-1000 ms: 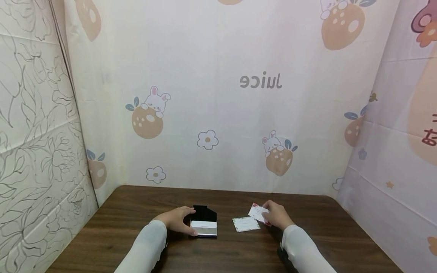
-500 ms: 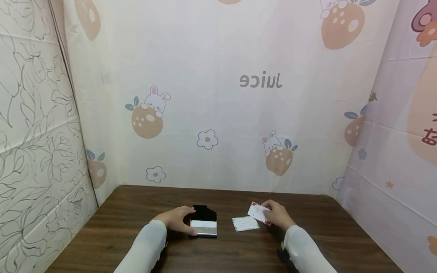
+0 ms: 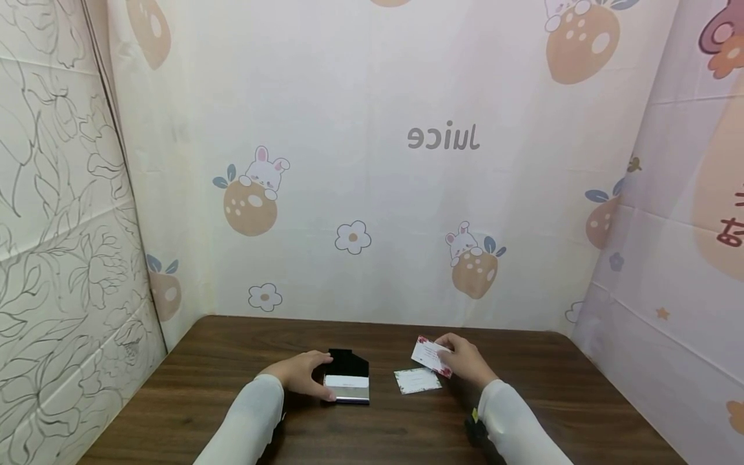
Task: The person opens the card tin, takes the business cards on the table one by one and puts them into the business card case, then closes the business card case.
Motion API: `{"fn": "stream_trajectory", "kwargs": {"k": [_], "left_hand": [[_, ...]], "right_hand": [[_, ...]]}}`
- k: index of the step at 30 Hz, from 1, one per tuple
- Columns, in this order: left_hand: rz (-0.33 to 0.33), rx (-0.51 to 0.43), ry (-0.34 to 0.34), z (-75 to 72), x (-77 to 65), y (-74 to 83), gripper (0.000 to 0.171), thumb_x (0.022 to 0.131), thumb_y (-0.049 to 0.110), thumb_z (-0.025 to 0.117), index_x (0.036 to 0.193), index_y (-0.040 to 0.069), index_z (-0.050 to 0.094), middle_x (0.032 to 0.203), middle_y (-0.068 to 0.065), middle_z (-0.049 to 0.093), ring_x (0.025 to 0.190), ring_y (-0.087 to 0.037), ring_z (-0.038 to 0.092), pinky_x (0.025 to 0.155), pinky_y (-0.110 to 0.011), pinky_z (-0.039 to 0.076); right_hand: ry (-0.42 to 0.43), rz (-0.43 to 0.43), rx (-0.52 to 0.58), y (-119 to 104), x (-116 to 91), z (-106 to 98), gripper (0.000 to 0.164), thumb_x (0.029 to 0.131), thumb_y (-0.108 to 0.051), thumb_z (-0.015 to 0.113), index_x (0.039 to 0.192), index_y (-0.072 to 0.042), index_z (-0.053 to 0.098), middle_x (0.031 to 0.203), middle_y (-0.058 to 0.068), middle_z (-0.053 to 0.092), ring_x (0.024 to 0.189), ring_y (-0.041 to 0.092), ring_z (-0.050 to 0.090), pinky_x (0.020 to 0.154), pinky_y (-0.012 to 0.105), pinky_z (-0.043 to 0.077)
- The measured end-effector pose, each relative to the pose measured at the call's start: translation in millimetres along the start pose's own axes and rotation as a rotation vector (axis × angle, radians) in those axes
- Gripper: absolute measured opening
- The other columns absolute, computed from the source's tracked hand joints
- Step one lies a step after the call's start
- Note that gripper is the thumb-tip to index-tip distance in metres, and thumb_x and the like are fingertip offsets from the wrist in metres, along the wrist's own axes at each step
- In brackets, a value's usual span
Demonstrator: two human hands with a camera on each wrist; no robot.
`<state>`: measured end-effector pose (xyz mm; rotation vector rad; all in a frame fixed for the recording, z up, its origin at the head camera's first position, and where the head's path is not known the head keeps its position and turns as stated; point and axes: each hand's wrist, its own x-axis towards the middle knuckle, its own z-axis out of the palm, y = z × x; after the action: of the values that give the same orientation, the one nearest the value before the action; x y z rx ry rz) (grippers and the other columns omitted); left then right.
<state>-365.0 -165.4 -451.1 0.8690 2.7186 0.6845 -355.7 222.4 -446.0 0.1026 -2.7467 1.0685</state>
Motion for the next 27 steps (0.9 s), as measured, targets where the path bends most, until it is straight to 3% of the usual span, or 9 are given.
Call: {"fn": "stream_trajectory", "kwargs": {"k": [14,27], "left_hand": [[0.001,-0.004,-0.006,1.0,0.6,-2.7,0.085,0.079,0.047,0.083,0.146,0.006,0.049,0.149,-0.015,0.044,0.137,-0.036,0.041,0.106,-0.057,0.038],[-0.009,0.005,-0.003,0.4,1.2,-0.9,0.085,0.078,0.047,0.083,0.145,0.007,0.050,0.149,-0.015,0.044,0.137,-0.036,0.042,0.106,-0.057,0.038]], "right_hand": [[-0.024,-0.106,0.049,-30,10,33,0.013,0.092,-0.002,0.065,0.100,-0.011,0.068,0.100,0.002,0.066,0.089,0.020,0.057,0.085,0.048,0.048],[-0.160,-0.173,0.083,-69,9,64,0.013,0.096,-0.010,0.065,0.108,-0.013,0.068,0.115,0.006,0.066,0.093,0.021,0.056,0.084,0.047,0.049]]}}
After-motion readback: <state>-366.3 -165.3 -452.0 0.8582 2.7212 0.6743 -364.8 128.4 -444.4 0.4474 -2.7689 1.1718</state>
